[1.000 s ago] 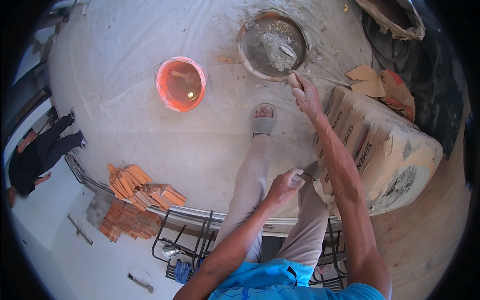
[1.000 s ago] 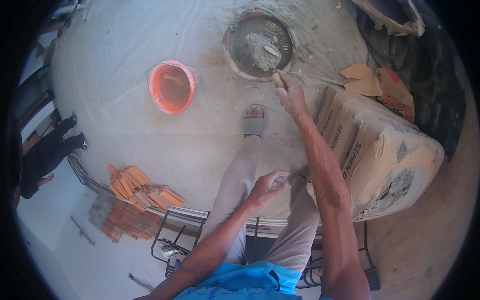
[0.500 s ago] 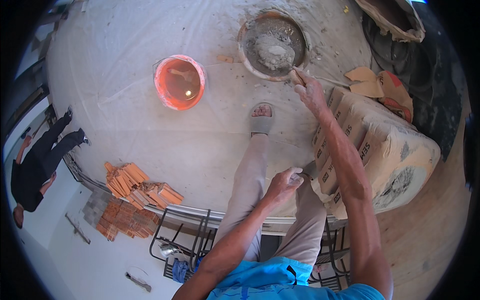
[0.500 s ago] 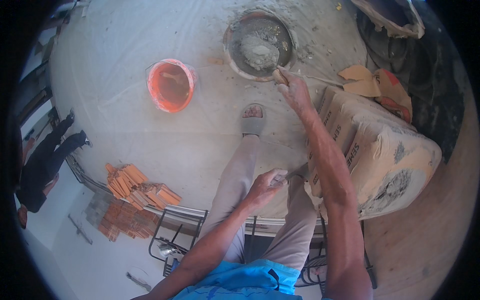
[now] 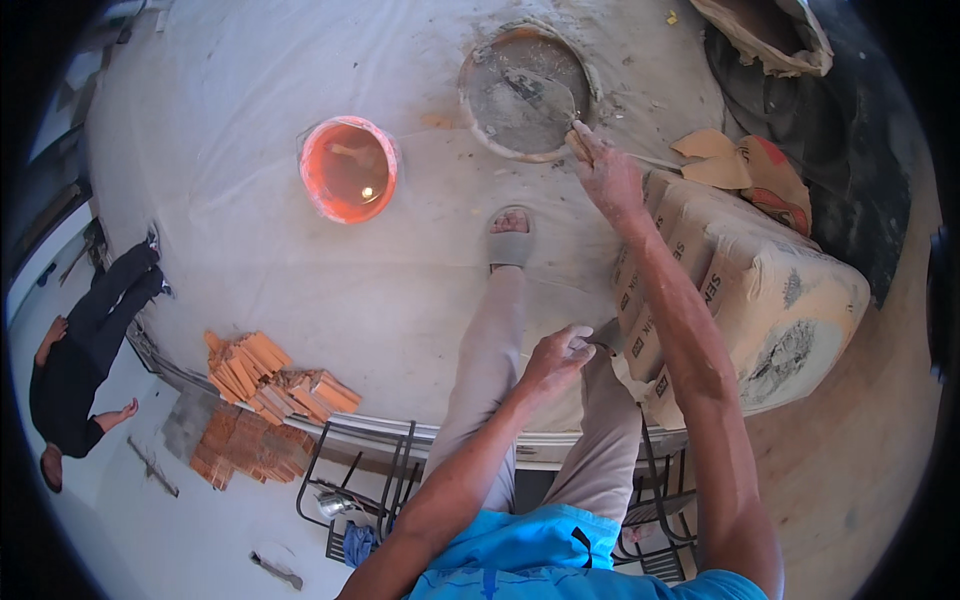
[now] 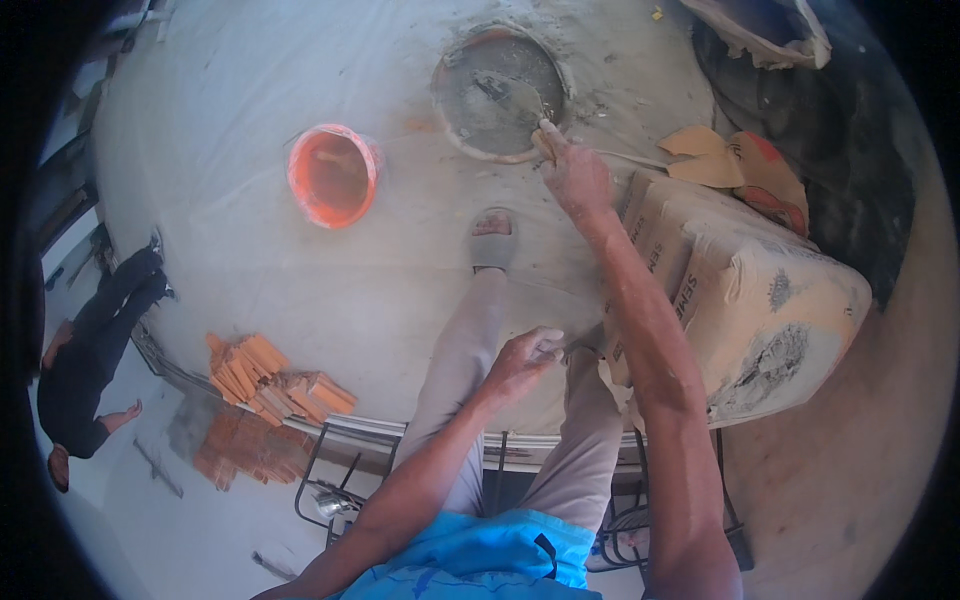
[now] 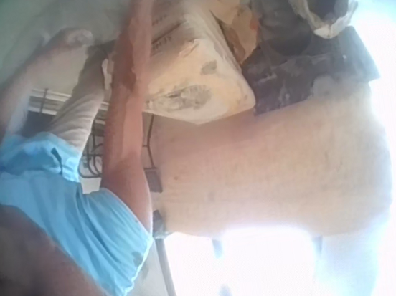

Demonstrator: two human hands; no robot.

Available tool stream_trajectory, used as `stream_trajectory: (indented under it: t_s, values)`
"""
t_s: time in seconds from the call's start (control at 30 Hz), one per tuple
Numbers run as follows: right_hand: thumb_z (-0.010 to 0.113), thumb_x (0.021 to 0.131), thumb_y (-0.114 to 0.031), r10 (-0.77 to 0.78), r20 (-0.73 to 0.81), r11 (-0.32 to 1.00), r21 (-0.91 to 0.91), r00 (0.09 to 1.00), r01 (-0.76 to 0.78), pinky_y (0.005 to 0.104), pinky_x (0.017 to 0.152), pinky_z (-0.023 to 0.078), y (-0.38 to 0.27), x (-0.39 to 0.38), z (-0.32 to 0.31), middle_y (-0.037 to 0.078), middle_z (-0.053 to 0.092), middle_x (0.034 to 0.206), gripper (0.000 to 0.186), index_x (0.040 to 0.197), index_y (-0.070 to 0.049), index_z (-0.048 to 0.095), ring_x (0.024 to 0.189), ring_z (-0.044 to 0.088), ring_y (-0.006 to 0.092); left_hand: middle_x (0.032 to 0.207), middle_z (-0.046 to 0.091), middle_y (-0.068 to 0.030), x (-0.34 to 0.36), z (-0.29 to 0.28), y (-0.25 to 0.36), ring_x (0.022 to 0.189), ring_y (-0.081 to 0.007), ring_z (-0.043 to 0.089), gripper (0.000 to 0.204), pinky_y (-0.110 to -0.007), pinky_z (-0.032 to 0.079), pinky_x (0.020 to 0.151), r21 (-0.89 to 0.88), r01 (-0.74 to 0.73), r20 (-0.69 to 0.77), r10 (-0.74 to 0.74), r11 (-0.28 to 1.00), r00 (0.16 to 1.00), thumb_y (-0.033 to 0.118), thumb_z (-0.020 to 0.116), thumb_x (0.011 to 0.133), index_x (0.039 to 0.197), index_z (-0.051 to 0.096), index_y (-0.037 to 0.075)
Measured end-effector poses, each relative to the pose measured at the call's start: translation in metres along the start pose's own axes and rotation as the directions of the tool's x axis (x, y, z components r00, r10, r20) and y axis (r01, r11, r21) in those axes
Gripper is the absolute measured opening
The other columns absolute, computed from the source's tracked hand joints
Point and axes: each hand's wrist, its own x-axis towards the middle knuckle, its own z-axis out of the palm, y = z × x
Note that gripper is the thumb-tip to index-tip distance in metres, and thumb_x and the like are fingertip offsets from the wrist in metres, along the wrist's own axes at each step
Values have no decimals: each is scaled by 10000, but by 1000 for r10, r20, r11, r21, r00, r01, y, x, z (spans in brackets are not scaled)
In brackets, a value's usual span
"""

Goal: The person opens a bag of cement and scoops dry powder into a bucket containing water using a trowel.

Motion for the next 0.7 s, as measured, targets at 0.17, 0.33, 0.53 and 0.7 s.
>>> stream_trajectory:
  t_s: [0.17,0.33,0.53,0.7]
  values:
    - [651,827,-170,62,-44,991,118,997,-57,510,858,548,9,-25,-10,232,712,1082,681,1497,-172,528,964,700,402,1160,708,-156,2,5,1,1068,-241,686,427,-362,542,928,33,10,20,-10,999,1000,235,707,966,1325,622,21]
    - [565,818,-152,321,380,481,724,867,-495,420,922,536,-21,-86,-56,129,723,973,676,1490,-83,537,982,686,259,1094,724,-96,11,6,-42,963,-172,686,420,-322,552,840,-24,6,39,-5,1000,999,196,713,946,1317,629,18]
    - [553,763,-114,280,38,310,942,959,-128,264,602,476,-28,-225,-137,18,596,895,708,1464,-17,533,669,557,96,1157,689,-87,8,12,-19,978,-170,669,446,-307,544,831,-27,47,93,-44,999,995,222,652,986,1370,575,9]
    - [553,766,-120,508,28,357,903,861,-240,313,899,512,8,-364,-191,108,673,1185,714,1476,-51,546,1000,625,160,1274,646,-136,-5,37,7,1106,-220,644,518,-349,529,934,-57,-70,47,73,996,996,315,615,1028,1422,527,-10]
